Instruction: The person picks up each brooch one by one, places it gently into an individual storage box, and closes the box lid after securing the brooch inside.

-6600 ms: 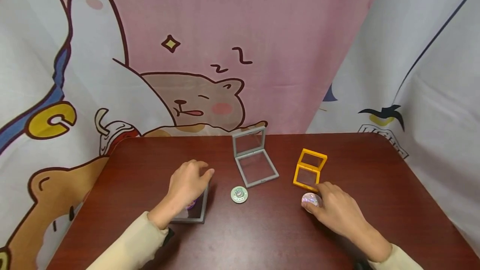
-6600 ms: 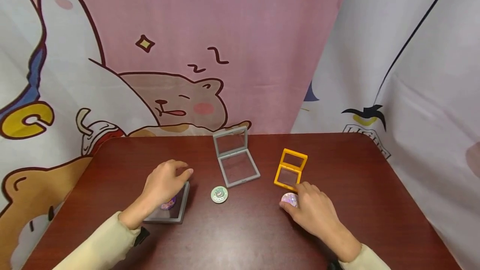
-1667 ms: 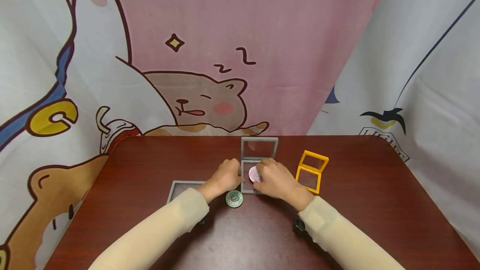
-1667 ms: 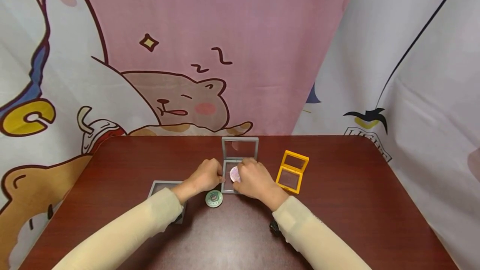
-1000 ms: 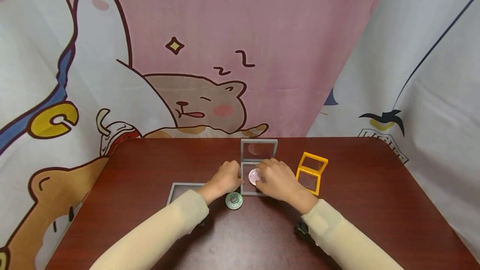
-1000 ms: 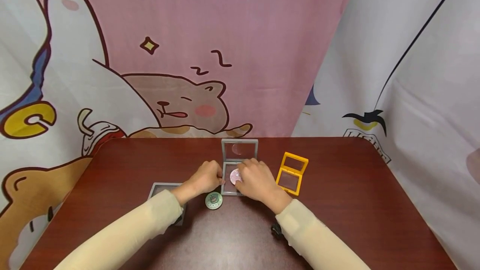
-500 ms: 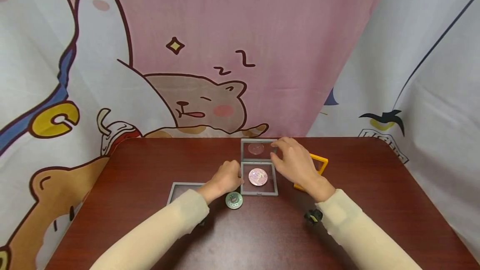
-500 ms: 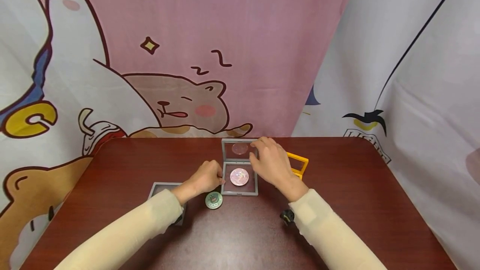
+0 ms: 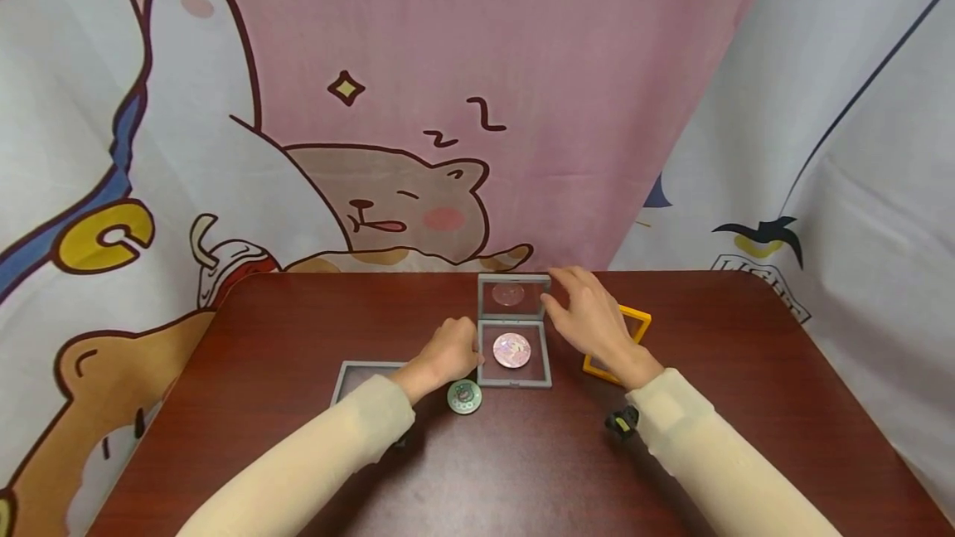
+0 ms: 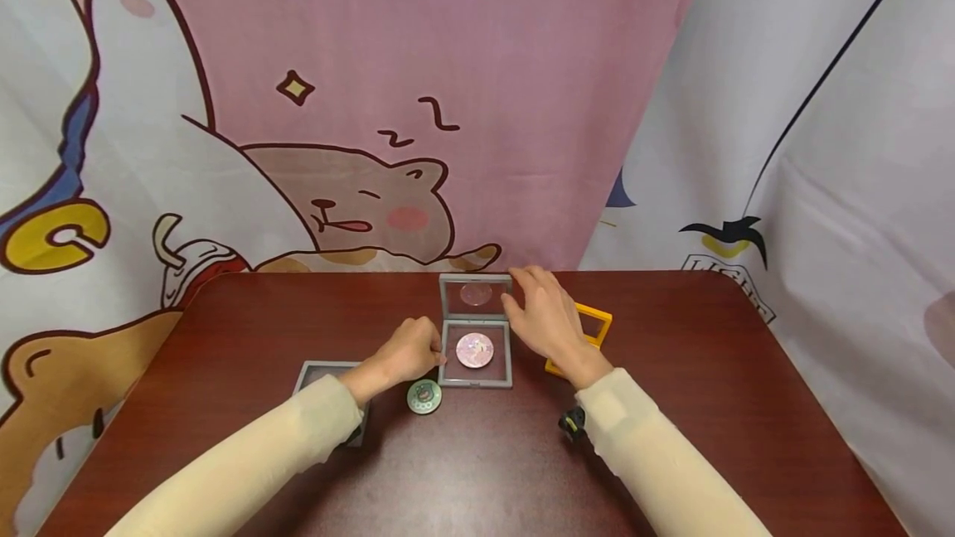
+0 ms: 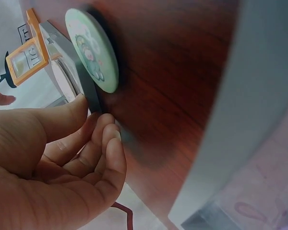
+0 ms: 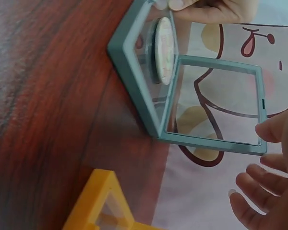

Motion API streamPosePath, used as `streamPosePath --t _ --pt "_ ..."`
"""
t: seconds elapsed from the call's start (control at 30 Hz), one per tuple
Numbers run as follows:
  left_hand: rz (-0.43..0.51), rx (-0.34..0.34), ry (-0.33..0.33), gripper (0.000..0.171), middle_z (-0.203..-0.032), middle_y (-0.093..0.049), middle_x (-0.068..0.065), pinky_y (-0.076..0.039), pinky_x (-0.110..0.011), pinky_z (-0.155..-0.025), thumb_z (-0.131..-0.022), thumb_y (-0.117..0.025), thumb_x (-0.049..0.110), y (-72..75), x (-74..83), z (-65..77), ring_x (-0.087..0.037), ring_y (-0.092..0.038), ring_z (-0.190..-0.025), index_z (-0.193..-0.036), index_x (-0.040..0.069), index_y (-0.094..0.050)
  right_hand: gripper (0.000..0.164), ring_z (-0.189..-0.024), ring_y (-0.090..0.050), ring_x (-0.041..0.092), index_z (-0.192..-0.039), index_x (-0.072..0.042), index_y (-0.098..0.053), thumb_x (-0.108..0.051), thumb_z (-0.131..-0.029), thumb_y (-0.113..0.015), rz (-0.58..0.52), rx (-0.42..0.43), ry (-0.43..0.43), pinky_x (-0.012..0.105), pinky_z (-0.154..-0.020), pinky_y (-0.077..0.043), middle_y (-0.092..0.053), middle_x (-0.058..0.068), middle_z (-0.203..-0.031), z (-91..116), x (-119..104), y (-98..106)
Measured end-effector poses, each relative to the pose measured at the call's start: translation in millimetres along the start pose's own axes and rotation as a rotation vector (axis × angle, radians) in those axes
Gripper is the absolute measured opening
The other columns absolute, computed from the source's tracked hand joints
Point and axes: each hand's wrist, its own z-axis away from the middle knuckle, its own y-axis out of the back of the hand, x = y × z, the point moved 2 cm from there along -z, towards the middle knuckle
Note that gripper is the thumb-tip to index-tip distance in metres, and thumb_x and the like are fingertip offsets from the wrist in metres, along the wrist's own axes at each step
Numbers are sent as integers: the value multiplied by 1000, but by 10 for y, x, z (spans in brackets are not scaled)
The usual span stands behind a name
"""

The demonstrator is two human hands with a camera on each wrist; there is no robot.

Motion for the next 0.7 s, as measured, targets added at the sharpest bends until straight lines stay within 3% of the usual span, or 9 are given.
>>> streamPosePath --t 0.2,0.23,0.3,0.43,0.47,0.7 --pt "15 -14 -3 36 -60 -59 2 -51 -36 -62 -88 -82 6 8 -5 0 -17 -57 -61 -59 10 -61 46 -125 -58 39 -139 0 -63 -21 -99 -70 5 -10 9 58 -101 -49 -64 19 -134 35 7 -7" --pt "12 -3 -25 38 -60 -57 3 -50 -36 -61 -88 -83 9 -59 -95 -45 -16 -55 -60 -59 12 -60 45 -123 -59 38 -138 0 -64 -22 -99 -70 4 -6 10 58 -100 -50 -65 19 -133 42 3 -3" --pt "12 -4 -31 39 -59 -56 3 -50 -36 -61 -88 -83 8 -56 -95 -46 -15 -54 -60 -58 12 -59 44 -119 -62 37 -137 0 -65 -23 -99 -70 0 -1 12 57 -98 -52 -67 18 -131 57 -7 7" --pt "3 3 -42 35 -61 -60 2 -52 -37 -63 -87 -83 7 -52 -85 -48 -17 -58 -63 -59 11 -62 41 -109 -68 35 -134 0 -67 -23 -101 -70 -9 13 24 54 -91 -56 -69 17 -126 98 -23 26" --pt "3 -6 -26 33 -62 -61 0 -53 -38 -64 -85 -83 3 19 6 -3 -18 -60 -63 -60 9 -63 39 -106 -69 34 -133 0 -68 -23 -101 -70 -12 18 28 53 -90 -56 -70 17 -125 109 -28 29" --pt "-6 -7 -38 31 -62 -62 0 -52 -36 -63 -85 -84 3 12 3 2 -19 -61 -64 -61 9 -65 29 -98 -71 31 -124 1 -72 -19 -102 -69 -50 58 40 50 -86 -57 -73 15 -116 198 -52 16"
